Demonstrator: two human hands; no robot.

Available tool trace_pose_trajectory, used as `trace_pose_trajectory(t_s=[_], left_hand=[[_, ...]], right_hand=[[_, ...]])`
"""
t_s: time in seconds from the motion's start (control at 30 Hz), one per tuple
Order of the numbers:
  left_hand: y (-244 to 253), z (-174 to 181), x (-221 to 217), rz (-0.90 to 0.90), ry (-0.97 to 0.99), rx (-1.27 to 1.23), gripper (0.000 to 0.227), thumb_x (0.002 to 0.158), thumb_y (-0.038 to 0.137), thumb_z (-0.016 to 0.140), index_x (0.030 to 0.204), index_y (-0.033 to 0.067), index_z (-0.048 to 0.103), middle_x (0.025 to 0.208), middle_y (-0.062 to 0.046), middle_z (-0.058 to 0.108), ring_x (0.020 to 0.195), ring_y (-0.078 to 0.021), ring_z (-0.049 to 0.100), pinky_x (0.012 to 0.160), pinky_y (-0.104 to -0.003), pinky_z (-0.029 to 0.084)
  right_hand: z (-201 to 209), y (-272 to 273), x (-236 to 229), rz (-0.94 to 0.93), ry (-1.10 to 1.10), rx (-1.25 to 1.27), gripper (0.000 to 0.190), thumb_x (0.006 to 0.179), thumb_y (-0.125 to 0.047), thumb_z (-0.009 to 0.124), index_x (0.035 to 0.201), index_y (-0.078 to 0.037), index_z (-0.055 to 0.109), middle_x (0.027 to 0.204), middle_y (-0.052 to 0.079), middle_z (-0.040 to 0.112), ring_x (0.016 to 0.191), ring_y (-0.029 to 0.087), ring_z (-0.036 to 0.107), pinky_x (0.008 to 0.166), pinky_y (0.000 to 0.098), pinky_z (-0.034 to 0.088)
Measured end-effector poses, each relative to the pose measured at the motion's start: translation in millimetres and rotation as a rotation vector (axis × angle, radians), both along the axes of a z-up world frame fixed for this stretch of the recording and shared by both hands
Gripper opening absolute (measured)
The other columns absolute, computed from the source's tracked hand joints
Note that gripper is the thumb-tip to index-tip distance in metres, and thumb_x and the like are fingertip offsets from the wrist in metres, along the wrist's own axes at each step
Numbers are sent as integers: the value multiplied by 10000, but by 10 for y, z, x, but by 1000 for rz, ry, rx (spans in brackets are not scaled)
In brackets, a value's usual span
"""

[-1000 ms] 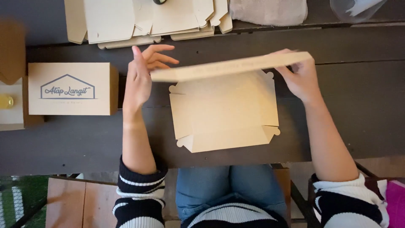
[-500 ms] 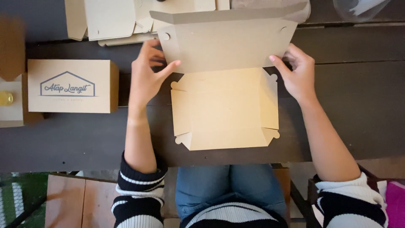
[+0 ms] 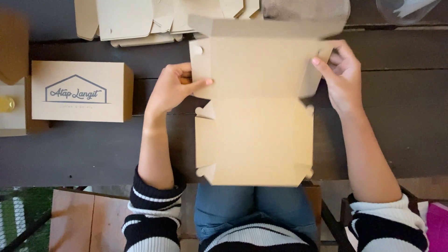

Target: The person folds a flat cardboard box into a three-dimensional container. They fold the side flaps, tuck the tabs into slots, and press the edges to form the box shape. The finished box is placed on the table.

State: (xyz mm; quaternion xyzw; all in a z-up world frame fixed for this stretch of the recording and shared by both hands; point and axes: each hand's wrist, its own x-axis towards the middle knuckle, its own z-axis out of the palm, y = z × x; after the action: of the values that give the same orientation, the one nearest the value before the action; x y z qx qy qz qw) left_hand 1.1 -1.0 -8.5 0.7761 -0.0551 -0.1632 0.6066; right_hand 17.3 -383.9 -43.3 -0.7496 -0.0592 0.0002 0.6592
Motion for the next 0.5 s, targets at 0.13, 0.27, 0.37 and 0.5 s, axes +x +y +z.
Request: trace_pose_trajectory(t_s=[0.13, 0.27, 0.37, 0.5], left_hand=[[58, -76, -14, -53, 118, 226, 376, 880, 274, 883, 698, 112, 596, 554, 94, 408, 555, -29, 259, 530, -208, 204], [31, -48, -7, -1, -43, 198, 456, 863, 313, 832, 1247, 154, 646, 784, 26, 612, 686, -68, 526, 641, -202, 432], [-88, -30, 4, 207, -334, 154, 406, 974, 257, 730, 1320, 139, 553, 1100, -70, 673, 909, -150, 695, 788, -266, 568], [-352, 90, -88, 289, -763, 272, 251, 1086, 210, 549, 1306, 91, 577, 1252, -86, 568, 1183, -256, 523, 1026, -381, 439]], right_hand=[[115, 49, -41, -49, 16, -19, 313, 1037, -28, 702, 1274, -140, 531, 1156, 25, 671, 1026, 90, 646, 922, 215, 543], [93, 40, -49, -41, -67, -150, 242, 1021, 47, 738, 1204, -69, 633, 1115, 65, 695, 967, 129, 661, 862, 237, 555], [72, 42, -42, 7, -224, -292, 158, 1031, 128, 764, 1121, 11, 707, 1093, 121, 718, 1019, 188, 683, 894, 263, 566], [67, 79, -37, 103, -512, -448, 233, 974, 276, 750, 993, 43, 760, 1050, 185, 755, 1028, 288, 735, 936, 355, 581]])
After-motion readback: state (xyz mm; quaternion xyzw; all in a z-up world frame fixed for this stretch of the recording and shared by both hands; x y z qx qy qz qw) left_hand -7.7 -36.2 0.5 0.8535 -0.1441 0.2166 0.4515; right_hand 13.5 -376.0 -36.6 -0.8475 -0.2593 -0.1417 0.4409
